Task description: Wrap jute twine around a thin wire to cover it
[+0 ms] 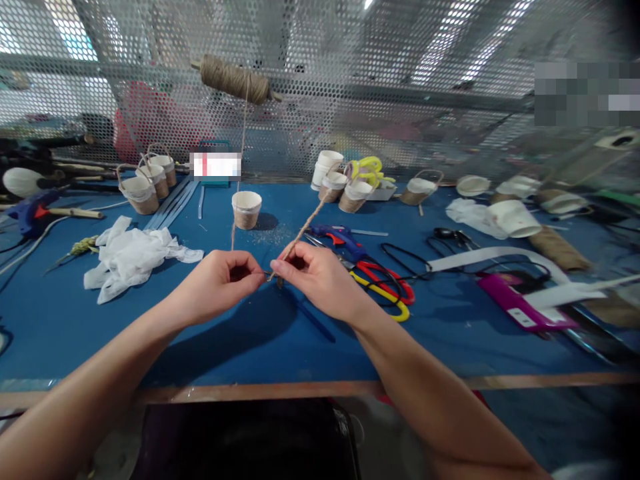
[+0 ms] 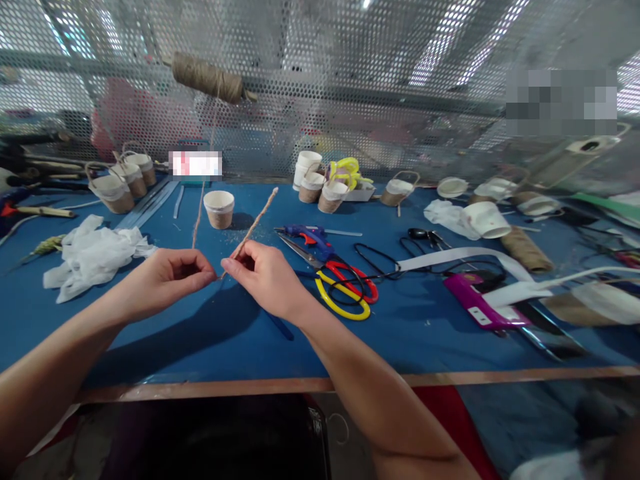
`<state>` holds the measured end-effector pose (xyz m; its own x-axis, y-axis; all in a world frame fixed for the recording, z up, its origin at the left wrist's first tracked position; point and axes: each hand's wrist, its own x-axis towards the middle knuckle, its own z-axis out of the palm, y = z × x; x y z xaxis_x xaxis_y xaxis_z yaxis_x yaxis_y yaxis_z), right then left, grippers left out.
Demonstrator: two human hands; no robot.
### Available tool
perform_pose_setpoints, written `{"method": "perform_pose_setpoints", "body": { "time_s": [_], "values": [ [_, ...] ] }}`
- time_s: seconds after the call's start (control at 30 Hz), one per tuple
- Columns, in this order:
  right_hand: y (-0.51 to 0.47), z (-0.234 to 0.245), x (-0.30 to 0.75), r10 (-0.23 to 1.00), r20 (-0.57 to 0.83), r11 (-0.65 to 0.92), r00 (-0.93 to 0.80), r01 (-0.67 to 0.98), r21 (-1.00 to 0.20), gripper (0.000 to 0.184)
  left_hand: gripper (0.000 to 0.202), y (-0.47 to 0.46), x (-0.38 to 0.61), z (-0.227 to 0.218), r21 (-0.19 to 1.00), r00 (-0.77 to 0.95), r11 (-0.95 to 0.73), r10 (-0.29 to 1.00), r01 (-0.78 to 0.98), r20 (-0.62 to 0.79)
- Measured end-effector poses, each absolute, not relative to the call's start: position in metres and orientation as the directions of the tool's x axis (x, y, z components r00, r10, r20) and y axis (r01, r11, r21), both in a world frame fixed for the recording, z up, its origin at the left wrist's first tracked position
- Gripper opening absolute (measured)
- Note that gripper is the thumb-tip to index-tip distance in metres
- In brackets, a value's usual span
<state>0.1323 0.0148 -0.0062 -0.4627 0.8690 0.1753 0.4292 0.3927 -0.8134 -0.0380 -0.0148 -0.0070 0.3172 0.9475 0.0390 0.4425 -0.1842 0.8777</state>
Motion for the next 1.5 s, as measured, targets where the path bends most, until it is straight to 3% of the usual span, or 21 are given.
{"method": "perform_pose_setpoints", "body": {
  "time_s": [0.53,0.87,1.0,1.5],
  "values": [
    [0.010,-0.009,0.125,0.903,0.205,0.365,-0.378,0.421,-0.830,0.027,0.020,-0.018,-0.033,-0.015,0.869,0.281,-0.202,0.957,0.451,0.077],
    [0.009,-0.012,0.122,0.854,0.184,0.330,-0.487,0.234,-0.914,0.016,0.021,-0.016,-0.031,-0.016,0.867,0.247,-0.216,0.962,0.448,0.112],
    [0.010,-0.007,0.126,0.839,0.132,0.318,-0.528,0.278,-0.906,0.015,0.019,-0.015,-0.033,-0.013,0.868,0.261,-0.220,0.959,0.444,0.109],
    [0.013,-0.009,0.129,0.885,0.191,0.383,-0.425,0.430,-0.817,0.024,0.016,-0.017,-0.037,-0.009,0.859,0.292,-0.231,0.951,0.457,0.100]
  ]
}}
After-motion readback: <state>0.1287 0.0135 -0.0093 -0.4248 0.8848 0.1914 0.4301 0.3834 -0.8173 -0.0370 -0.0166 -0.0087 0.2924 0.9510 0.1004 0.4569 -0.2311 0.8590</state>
